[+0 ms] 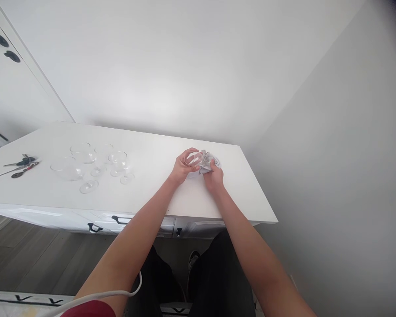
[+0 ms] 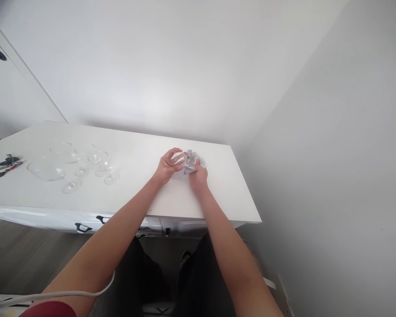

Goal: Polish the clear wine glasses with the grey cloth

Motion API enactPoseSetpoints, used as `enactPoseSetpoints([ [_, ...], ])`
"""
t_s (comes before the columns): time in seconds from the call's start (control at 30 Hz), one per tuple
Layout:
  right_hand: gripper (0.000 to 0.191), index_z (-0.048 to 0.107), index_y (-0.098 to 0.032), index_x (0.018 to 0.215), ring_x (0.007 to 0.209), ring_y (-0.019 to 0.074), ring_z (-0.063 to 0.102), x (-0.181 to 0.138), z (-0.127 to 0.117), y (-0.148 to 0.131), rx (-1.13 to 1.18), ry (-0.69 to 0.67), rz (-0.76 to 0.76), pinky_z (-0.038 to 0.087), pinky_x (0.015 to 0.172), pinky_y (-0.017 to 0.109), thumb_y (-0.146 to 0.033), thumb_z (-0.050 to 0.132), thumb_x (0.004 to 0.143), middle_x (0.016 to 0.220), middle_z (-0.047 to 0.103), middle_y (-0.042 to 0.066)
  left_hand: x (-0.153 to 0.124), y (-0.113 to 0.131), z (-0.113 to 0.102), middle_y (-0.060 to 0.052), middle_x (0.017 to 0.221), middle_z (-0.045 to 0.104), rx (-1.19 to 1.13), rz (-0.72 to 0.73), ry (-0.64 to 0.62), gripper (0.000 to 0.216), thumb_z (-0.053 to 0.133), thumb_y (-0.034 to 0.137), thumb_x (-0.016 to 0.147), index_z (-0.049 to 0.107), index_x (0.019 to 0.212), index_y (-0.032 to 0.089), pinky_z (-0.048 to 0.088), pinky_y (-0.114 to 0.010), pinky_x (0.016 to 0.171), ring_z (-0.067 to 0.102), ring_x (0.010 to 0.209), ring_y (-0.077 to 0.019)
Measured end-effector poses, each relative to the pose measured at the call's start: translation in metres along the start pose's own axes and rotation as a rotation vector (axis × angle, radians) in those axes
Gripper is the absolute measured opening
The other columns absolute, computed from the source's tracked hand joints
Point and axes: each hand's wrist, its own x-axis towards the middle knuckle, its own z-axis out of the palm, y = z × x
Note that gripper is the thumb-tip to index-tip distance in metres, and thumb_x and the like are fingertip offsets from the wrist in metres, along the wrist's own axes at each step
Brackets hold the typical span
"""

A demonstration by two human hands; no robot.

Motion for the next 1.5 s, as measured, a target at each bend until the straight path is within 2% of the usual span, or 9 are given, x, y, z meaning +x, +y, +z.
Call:
enactPoseSetpoints([
  [0.07,0.035,0.072,-0.021,0.113,0.113,0.0251,0.070,0.001,0.000,0.001,-0.017,0.002,0.055,0.061,0.081,0.037,-0.044,0.073,0.087,0.126,0.073,0.011,0.000,0.001,0.000,-0.007,0.124,0.061,-0.005,0.015,0.016,0.054,0.096,0.019,0.059,0.074,0.107,0.026,0.047,-0.052,0.112,0.056,0.134,-0.0374],
  [0.13,0.034,0.073,-0.020,0.107,0.105,0.0240,0.071,0.003,-0.003,0.003,-0.089,0.155,0.056,0.061,0.078,0.035,-0.043,0.078,0.083,0.117,0.076,0.009,0.000,0.000,0.001,-0.007,0.123,0.062,-0.004,0.009,0.023,0.055,0.097,0.019,0.057,0.074,0.106,0.024,0.046,-0.053,0.112,0.057,0.133,-0.0375],
  [0.33,0.034,0.076,-0.017,0.099,0.095,0.0222,0.073,0.003,-0.010,0.003,-0.257,0.381,-0.135,0.060,0.076,0.033,-0.045,0.081,0.079,0.104,0.078,0.008,0.000,-0.005,0.002,-0.006,0.128,0.060,0.041,-0.013,-0.012,0.057,0.097,0.017,0.053,0.075,0.106,0.026,0.046,-0.054,0.113,0.057,0.134,-0.0374],
  [0.4,0.035,0.076,-0.018,0.102,0.100,0.0230,0.073,0.002,-0.007,0.000,-0.207,0.334,-0.145,0.061,0.080,0.035,-0.044,0.081,0.080,0.108,0.078,0.008,0.000,-0.005,0.001,-0.006,0.130,0.059,0.048,-0.004,-0.016,0.057,0.097,0.018,0.055,0.074,0.107,0.027,0.047,-0.053,0.112,0.056,0.135,-0.0372],
  [0.53,0.036,0.074,-0.022,0.114,0.113,0.0226,0.071,0.002,-0.002,-0.001,-0.001,0.002,0.008,0.061,0.090,0.037,-0.045,0.074,0.087,0.127,0.073,0.008,0.000,-0.001,-0.001,-0.006,0.128,0.060,0.039,0.019,-0.009,0.054,0.096,0.021,0.060,0.073,0.109,0.027,0.049,-0.050,0.109,0.056,0.135,-0.0379],
  [0.8,0.035,0.076,-0.016,0.100,0.097,0.0221,0.072,0.001,-0.009,0.002,-0.236,0.312,-0.093,0.060,0.080,0.033,-0.041,0.085,0.076,0.106,0.078,0.008,0.000,-0.004,0.001,-0.007,0.124,0.063,0.031,-0.004,0.016,0.057,0.097,0.021,0.055,0.074,0.107,0.025,0.046,-0.055,0.113,0.056,0.136,-0.0398],
  [1.0,0.037,0.073,-0.021,0.115,0.108,0.0215,0.071,0.002,-0.002,-0.001,-0.026,-0.012,0.021,0.060,0.085,0.034,-0.047,0.073,0.088,0.125,0.074,0.009,0.001,-0.003,-0.003,-0.007,0.132,0.057,0.057,0.042,-0.007,0.053,0.095,0.023,0.063,0.072,0.111,0.026,0.051,-0.049,0.108,0.056,0.135,-0.0382],
  [1.23,0.042,0.076,-0.015,0.094,0.082,0.0204,0.070,0.009,-0.019,0.010,-0.387,0.379,-0.044,0.057,0.066,0.031,-0.048,0.084,0.070,0.095,0.077,0.008,0.002,-0.011,-0.003,-0.008,0.134,0.058,0.108,0.007,-0.028,0.056,0.096,0.021,0.060,0.072,0.111,0.024,0.051,-0.052,0.109,0.059,0.131,-0.0366],
  [1.5,0.039,0.061,-0.019,0.072,0.063,0.0142,0.055,0.003,-0.016,0.005,-0.601,0.419,-0.124,0.048,0.058,0.028,-0.055,0.076,0.077,0.072,0.065,0.001,0.008,-0.017,-0.016,-0.010,0.149,0.050,0.092,0.103,0.170,0.056,0.094,0.030,0.066,0.069,0.116,0.025,0.052,-0.048,0.106,0.063,0.126,-0.0347],
])
